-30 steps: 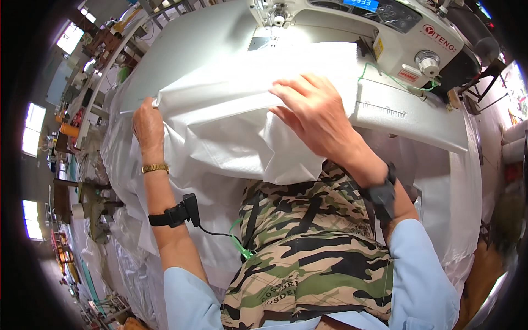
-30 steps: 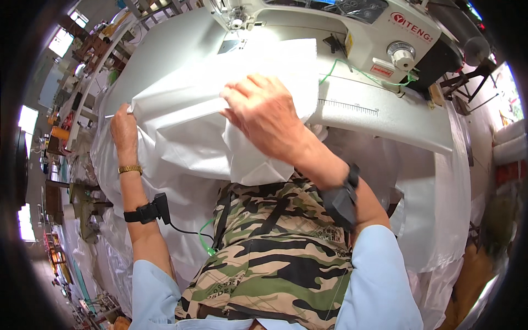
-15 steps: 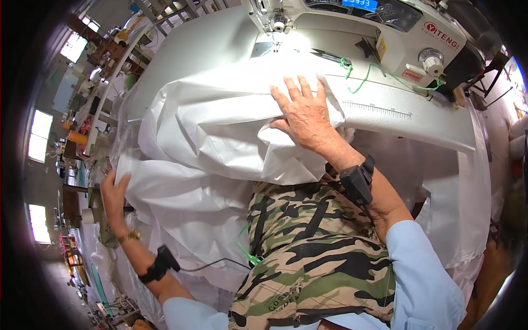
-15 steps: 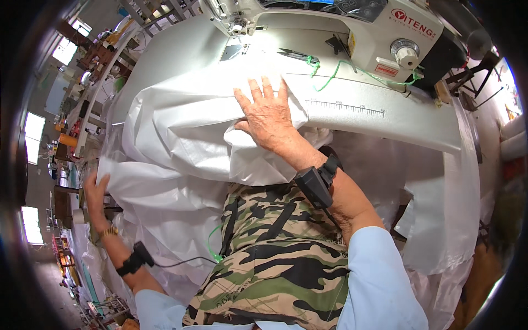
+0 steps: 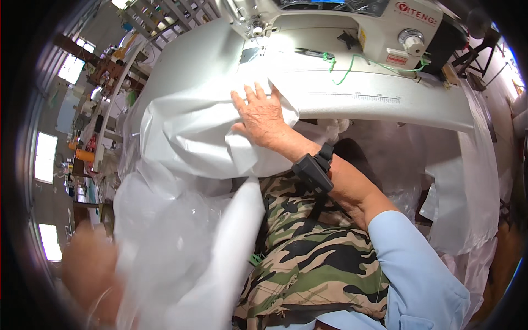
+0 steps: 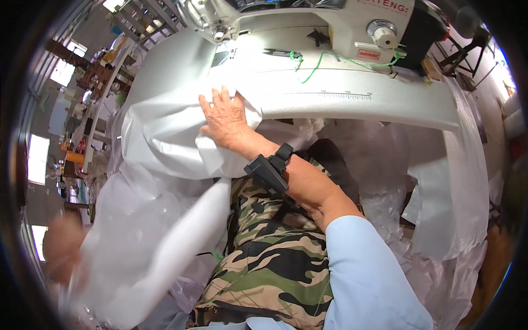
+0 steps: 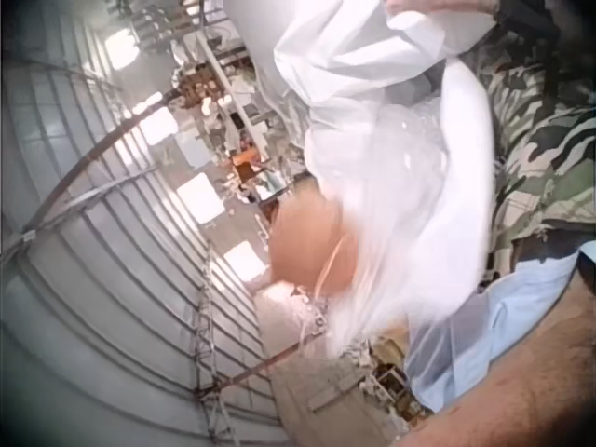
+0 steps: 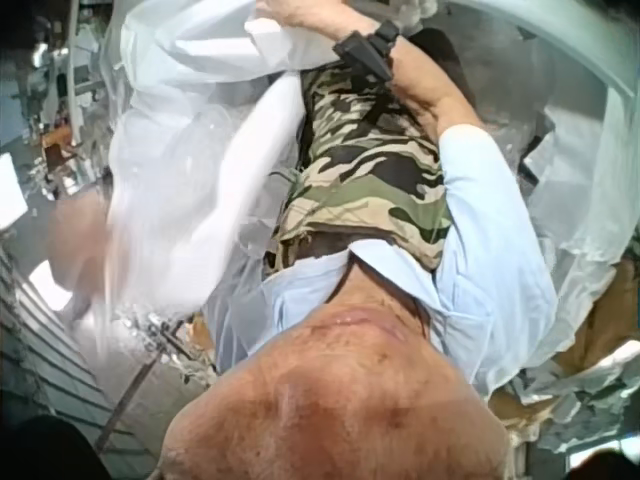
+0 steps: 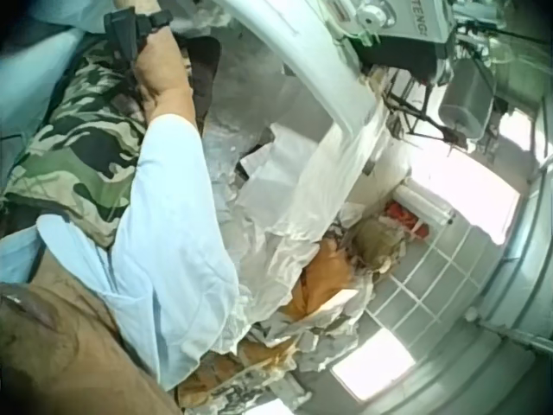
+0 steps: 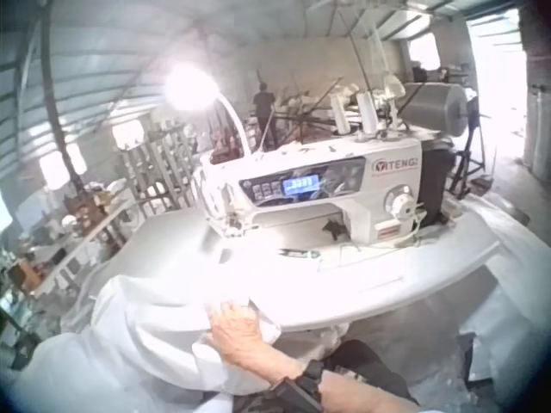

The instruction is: Operating an industrial sewing machine to join edges of a large white plastic or fabric sheet.

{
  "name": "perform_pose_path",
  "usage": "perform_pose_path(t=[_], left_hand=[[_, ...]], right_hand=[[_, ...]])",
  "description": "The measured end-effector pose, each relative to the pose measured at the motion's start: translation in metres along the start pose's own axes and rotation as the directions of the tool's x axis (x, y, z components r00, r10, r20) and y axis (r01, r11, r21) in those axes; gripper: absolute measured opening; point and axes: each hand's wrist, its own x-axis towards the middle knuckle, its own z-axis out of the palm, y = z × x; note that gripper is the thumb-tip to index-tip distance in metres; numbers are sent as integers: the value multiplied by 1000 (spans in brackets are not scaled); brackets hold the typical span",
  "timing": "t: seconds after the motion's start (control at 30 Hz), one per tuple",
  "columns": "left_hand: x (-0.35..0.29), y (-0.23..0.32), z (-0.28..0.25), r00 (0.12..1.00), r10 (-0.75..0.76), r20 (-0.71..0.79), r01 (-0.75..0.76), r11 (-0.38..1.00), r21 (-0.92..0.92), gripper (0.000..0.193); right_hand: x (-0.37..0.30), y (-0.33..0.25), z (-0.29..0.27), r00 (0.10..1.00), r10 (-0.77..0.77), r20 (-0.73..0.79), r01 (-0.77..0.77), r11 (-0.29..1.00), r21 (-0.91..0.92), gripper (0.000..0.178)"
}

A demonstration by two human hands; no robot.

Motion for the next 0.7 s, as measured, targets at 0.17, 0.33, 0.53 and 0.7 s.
perform_pose_path(t=[0.17,0.33,0.53,0.7], left_hand=[[43,-95,121,996,-91,14,91,995,28,13],[40,-186,188,879,-477,-31,398,767,-503,22],[36,-221,222,836,-549,2,444,674,-590,23],[35,-224,222,834,-550,39,466,666,-583,23]], right_hand=[[-7,30,-13,996,-82,-17,83,989,124,64],[-21,47,-44,997,58,-44,-5,665,747,33],[-32,86,-53,990,4,-143,63,885,461,27],[-25,102,-55,926,115,-360,-142,989,-49,56]])
